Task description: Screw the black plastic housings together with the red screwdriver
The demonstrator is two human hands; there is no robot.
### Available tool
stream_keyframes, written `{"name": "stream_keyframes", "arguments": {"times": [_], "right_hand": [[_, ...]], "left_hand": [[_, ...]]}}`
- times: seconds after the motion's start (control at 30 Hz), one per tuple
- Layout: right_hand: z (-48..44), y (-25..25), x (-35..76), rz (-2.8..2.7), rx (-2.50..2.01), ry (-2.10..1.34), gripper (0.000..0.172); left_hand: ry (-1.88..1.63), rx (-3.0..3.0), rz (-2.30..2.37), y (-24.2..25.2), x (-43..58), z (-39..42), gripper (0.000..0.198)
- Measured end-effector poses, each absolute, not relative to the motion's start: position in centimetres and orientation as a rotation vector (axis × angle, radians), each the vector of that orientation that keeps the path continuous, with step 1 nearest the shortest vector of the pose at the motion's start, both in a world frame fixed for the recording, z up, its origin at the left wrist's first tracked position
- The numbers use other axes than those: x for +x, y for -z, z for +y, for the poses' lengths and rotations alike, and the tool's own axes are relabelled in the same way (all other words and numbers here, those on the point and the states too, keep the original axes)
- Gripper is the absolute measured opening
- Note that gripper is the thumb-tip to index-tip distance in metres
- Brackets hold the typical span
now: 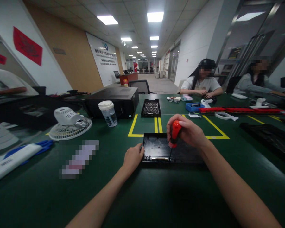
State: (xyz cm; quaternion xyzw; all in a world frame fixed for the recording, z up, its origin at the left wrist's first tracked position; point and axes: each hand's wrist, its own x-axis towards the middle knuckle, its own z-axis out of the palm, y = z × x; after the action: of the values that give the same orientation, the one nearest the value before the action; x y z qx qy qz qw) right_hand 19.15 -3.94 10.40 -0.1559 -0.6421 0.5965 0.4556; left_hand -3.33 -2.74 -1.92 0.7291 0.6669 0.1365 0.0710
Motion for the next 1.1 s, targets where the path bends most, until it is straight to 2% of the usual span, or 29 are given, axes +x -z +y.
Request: {"name": "stream_keyframes", "arguments": {"times": [1.1], "right_hand": [[-4.0,-10.9,20.3,-1.658,-0.533,-1.330,0.010]], "left_hand": [[-0.390,2.303,1.966,1.8,-3.6,-3.5,0.041]]}}
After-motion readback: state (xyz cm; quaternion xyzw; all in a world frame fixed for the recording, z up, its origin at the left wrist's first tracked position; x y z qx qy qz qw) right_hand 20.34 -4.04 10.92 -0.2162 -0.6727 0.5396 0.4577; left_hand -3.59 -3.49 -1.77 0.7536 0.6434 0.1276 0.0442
